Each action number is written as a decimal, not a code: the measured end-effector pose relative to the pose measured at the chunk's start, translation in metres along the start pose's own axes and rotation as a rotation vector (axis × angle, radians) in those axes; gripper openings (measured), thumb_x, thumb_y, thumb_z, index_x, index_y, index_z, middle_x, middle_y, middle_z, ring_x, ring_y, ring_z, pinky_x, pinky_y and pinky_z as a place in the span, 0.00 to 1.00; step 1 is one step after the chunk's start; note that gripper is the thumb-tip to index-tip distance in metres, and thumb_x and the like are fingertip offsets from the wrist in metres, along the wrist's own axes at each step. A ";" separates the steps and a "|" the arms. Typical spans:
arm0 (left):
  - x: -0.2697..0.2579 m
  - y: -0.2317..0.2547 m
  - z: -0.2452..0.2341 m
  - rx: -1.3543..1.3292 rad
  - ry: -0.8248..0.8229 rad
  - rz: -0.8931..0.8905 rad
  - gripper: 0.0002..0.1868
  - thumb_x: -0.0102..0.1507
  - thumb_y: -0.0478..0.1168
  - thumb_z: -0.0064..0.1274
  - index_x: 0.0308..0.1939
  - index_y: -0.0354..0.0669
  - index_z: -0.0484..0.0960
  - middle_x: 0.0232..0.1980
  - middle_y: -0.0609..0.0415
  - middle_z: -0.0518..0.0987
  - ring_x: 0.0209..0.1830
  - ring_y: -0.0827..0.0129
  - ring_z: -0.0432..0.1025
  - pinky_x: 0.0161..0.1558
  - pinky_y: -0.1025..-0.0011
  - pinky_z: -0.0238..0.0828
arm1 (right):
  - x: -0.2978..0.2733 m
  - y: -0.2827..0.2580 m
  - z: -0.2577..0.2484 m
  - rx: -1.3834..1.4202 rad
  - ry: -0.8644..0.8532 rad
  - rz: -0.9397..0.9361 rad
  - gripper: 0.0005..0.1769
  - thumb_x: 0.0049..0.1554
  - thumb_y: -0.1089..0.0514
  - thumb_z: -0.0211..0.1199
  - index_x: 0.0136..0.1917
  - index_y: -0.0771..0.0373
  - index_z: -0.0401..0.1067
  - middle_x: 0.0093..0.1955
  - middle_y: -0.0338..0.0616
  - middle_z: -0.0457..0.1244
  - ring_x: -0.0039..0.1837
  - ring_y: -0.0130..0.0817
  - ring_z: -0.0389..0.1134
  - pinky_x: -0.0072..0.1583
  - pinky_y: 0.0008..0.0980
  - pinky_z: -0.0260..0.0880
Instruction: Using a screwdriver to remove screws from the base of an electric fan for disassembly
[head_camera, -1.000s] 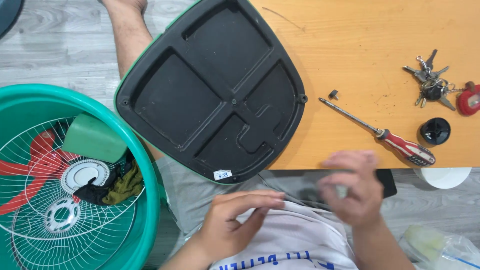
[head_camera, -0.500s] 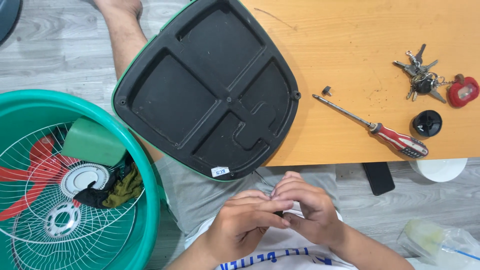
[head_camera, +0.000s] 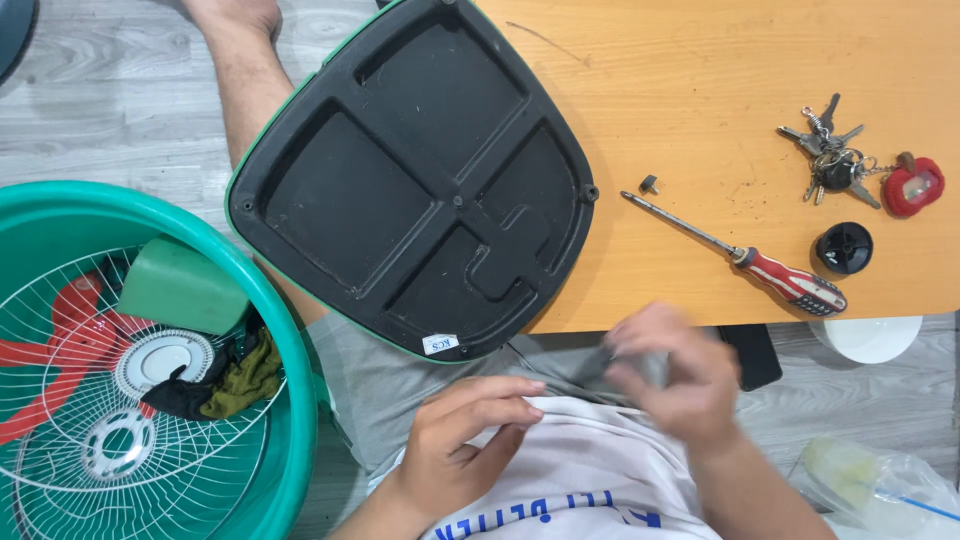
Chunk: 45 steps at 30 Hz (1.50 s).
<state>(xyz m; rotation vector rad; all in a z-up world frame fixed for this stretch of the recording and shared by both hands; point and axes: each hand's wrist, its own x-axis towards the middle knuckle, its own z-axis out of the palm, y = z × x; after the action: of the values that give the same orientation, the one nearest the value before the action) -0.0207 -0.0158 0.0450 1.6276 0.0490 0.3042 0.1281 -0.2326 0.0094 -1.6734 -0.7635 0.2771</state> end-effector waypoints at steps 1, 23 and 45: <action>-0.004 -0.002 -0.004 -0.001 0.001 -0.003 0.16 0.55 0.20 0.59 0.43 0.39 0.83 0.55 0.46 0.84 0.40 0.66 0.80 0.44 0.72 0.78 | 0.012 -0.002 -0.011 0.001 -0.001 0.002 0.16 0.45 0.65 0.73 0.47 0.58 0.74 0.47 0.40 0.70 0.52 0.33 0.71 0.57 0.34 0.75; 0.025 0.015 -0.062 1.082 0.079 0.053 0.14 0.55 0.47 0.66 0.42 0.52 0.86 0.54 0.59 0.77 0.70 0.53 0.62 0.69 0.34 0.48 | 0.081 0.042 -0.091 -1.146 0.180 -0.016 0.08 0.60 0.67 0.77 0.54 0.68 0.83 0.49 0.46 0.74 0.49 0.39 0.72 0.62 0.37 0.64; 0.037 0.032 -0.073 1.003 -0.038 0.033 0.11 0.52 0.39 0.64 0.37 0.47 0.84 0.47 0.55 0.77 0.72 0.44 0.62 0.65 0.49 0.64 | 0.001 0.036 -0.149 -1.209 0.002 0.155 0.22 0.53 0.52 0.78 0.59 0.62 0.83 0.57 0.47 0.71 0.54 0.36 0.65 0.66 0.41 0.43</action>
<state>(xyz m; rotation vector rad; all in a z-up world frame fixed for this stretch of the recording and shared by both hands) -0.0065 0.0604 0.0858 2.6294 0.1653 0.2882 0.2248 -0.3509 0.0136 -2.8687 -0.8552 -0.1391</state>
